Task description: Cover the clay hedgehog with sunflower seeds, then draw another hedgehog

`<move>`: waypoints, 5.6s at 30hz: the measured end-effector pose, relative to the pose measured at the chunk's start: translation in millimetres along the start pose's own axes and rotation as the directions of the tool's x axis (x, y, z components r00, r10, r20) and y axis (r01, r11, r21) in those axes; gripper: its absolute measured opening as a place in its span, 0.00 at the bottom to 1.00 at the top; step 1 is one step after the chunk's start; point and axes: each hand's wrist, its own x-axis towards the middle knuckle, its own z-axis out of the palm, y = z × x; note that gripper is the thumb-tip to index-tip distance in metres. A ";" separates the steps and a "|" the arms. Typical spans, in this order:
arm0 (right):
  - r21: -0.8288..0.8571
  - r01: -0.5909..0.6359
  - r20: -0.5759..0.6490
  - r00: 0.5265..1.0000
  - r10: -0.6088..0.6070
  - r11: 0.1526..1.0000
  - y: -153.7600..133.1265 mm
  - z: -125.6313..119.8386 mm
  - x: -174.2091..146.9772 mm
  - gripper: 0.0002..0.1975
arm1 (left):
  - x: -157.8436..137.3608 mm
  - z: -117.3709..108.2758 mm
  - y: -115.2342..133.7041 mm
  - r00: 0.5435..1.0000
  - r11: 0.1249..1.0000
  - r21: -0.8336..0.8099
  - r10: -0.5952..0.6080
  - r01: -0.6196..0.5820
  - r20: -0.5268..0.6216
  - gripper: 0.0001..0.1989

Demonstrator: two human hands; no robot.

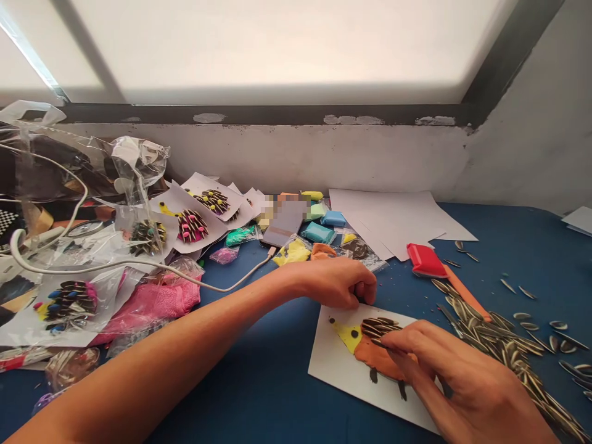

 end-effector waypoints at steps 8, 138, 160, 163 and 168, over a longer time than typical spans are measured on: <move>-0.056 0.071 -0.027 0.997 -0.073 0.996 2.7 7.1 0.5 0.07 | -1.0 -1.0 0.6 1.000 1.000 0.020 -0.018 0.018 0.007 0.14; 0.396 -0.447 0.060 0.884 0.463 0.802 14.6 -39.5 11.9 0.17 | 1.8 23.3 34.3 0.957 0.537 -0.805 0.014 -0.252 -0.290 0.09; 0.388 -0.467 -0.017 0.858 0.513 0.795 17.6 -35.6 5.3 0.22 | 1.6 20.4 27.9 0.980 0.466 -0.865 0.028 -0.187 -0.197 0.14; 0.255 -0.534 -0.215 0.782 0.585 0.806 27.9 -35.4 2.4 0.20 | 2.3 16.9 30.1 0.964 0.513 -0.827 0.003 -0.229 -0.266 0.09; -0.074 -0.588 -0.280 0.788 0.549 0.806 45.0 -46.1 6.3 0.24 | 1.5 13.8 31.0 0.929 0.546 -0.805 -0.119 -0.233 -0.350 0.08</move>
